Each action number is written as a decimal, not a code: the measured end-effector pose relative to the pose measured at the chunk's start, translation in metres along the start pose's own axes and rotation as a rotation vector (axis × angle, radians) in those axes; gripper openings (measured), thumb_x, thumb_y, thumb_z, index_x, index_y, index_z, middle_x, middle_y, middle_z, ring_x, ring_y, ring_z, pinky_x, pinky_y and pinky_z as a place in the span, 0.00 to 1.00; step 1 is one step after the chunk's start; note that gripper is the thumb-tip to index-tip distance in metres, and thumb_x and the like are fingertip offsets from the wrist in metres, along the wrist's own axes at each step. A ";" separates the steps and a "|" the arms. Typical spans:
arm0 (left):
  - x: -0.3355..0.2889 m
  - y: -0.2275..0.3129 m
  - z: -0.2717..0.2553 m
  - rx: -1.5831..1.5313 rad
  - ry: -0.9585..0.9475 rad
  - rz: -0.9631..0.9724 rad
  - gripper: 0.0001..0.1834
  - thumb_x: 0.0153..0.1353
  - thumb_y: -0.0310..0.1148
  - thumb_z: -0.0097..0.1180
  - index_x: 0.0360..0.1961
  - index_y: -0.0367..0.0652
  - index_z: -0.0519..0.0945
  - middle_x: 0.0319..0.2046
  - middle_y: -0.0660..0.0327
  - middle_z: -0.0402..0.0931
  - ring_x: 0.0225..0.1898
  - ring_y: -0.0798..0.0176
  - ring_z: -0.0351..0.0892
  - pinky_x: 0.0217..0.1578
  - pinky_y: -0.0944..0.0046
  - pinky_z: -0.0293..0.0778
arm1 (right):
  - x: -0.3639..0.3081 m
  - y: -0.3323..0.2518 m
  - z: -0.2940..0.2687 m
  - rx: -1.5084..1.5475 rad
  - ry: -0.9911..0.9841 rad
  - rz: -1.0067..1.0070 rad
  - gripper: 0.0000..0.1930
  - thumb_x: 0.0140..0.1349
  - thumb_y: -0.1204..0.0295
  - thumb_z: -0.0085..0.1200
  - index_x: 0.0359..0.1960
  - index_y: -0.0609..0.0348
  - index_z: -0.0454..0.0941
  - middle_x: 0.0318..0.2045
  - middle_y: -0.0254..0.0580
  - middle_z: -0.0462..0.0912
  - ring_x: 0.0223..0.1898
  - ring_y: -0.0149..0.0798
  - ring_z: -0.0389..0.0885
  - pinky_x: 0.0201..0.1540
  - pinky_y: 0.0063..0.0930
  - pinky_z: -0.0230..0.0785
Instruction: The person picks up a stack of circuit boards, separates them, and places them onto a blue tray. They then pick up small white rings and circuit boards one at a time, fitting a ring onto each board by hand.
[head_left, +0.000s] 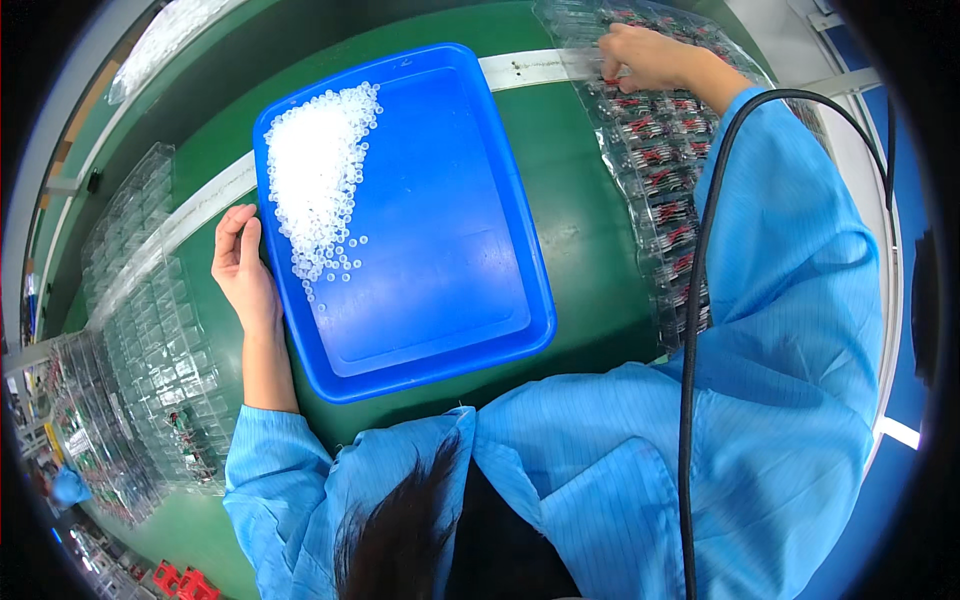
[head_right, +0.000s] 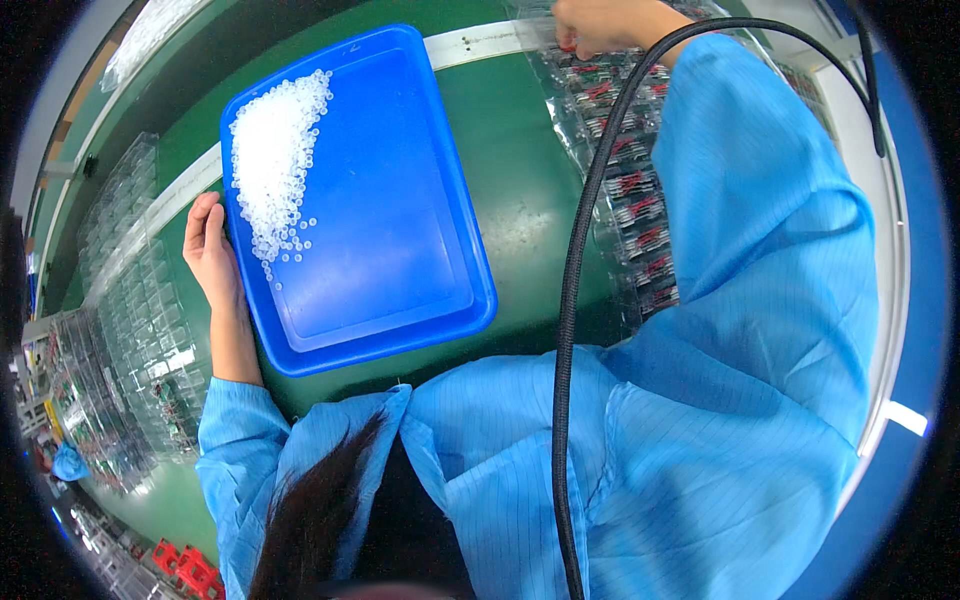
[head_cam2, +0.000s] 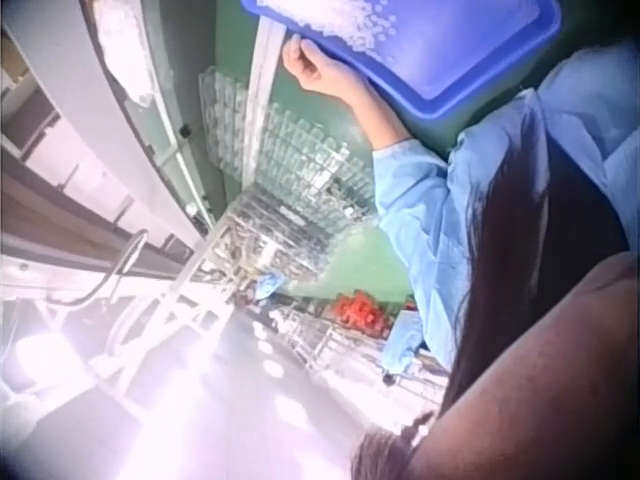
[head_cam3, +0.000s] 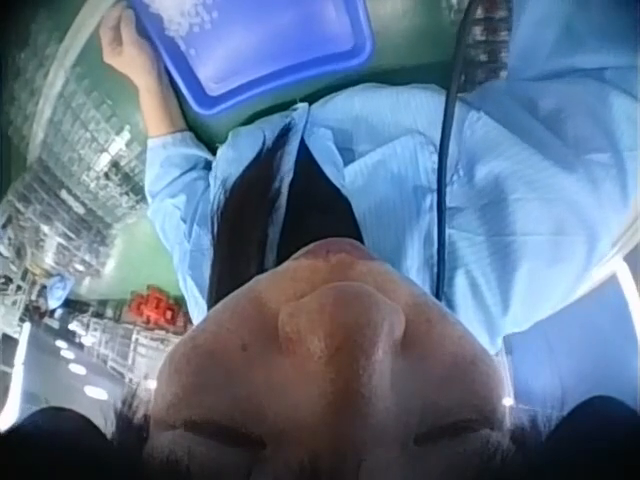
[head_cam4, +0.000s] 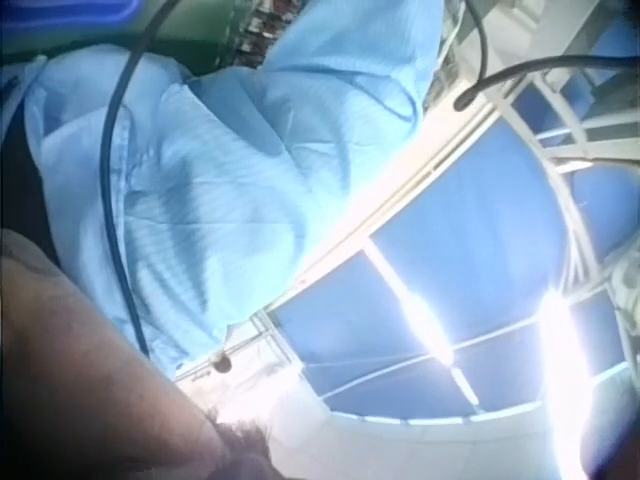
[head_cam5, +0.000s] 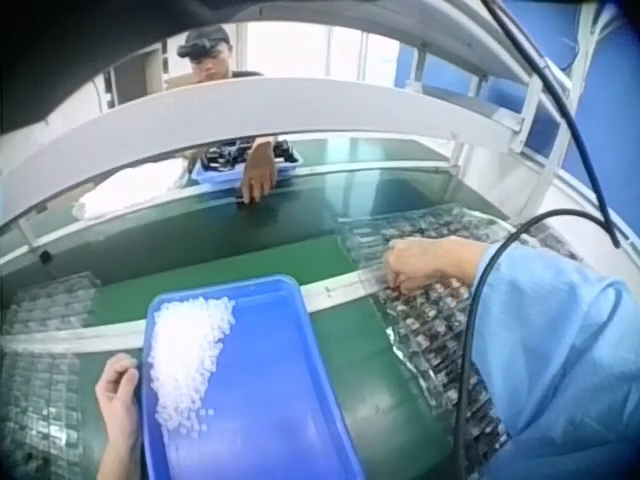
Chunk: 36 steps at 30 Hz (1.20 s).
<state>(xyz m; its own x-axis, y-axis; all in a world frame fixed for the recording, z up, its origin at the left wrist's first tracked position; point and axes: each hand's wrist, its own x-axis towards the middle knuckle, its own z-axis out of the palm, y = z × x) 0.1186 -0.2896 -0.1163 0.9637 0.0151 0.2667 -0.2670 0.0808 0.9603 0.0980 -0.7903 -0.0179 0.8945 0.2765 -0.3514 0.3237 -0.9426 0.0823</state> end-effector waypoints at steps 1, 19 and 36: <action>0.001 -0.003 -0.002 -0.018 0.005 -0.023 0.07 0.58 0.21 0.52 0.38 0.35 0.79 0.44 0.60 0.73 0.48 0.67 0.70 0.52 0.70 0.63 | -0.001 0.006 0.002 0.001 0.006 -0.005 0.11 0.41 0.78 0.62 0.30 0.57 0.80 0.37 0.39 0.74 0.47 0.45 0.70 0.56 0.36 0.62; 0.008 0.121 0.121 0.718 -0.715 0.617 0.21 0.48 0.24 0.61 0.46 0.39 0.76 0.46 0.53 0.73 0.48 0.53 0.73 0.50 0.62 0.68 | -0.033 -0.102 -0.027 0.164 0.566 -0.326 0.10 0.51 0.75 0.54 0.36 0.61 0.71 0.32 0.48 0.78 0.35 0.53 0.77 0.37 0.41 0.70; 0.055 0.092 0.097 0.610 -1.182 -0.029 0.18 0.63 0.42 0.48 0.43 0.35 0.74 0.29 0.50 0.75 0.32 0.54 0.74 0.36 0.59 0.70 | 0.049 -0.195 -0.065 0.352 0.365 -0.416 0.13 0.62 0.66 0.48 0.40 0.65 0.75 0.35 0.54 0.79 0.39 0.53 0.75 0.43 0.40 0.68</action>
<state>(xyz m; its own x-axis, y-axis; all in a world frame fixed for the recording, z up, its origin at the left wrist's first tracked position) 0.1459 -0.3783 -0.0055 0.4665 -0.8730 -0.1421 -0.5059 -0.3952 0.7667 0.0991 -0.5806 0.0097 0.7833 0.6191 0.0561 0.6007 -0.7308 -0.3242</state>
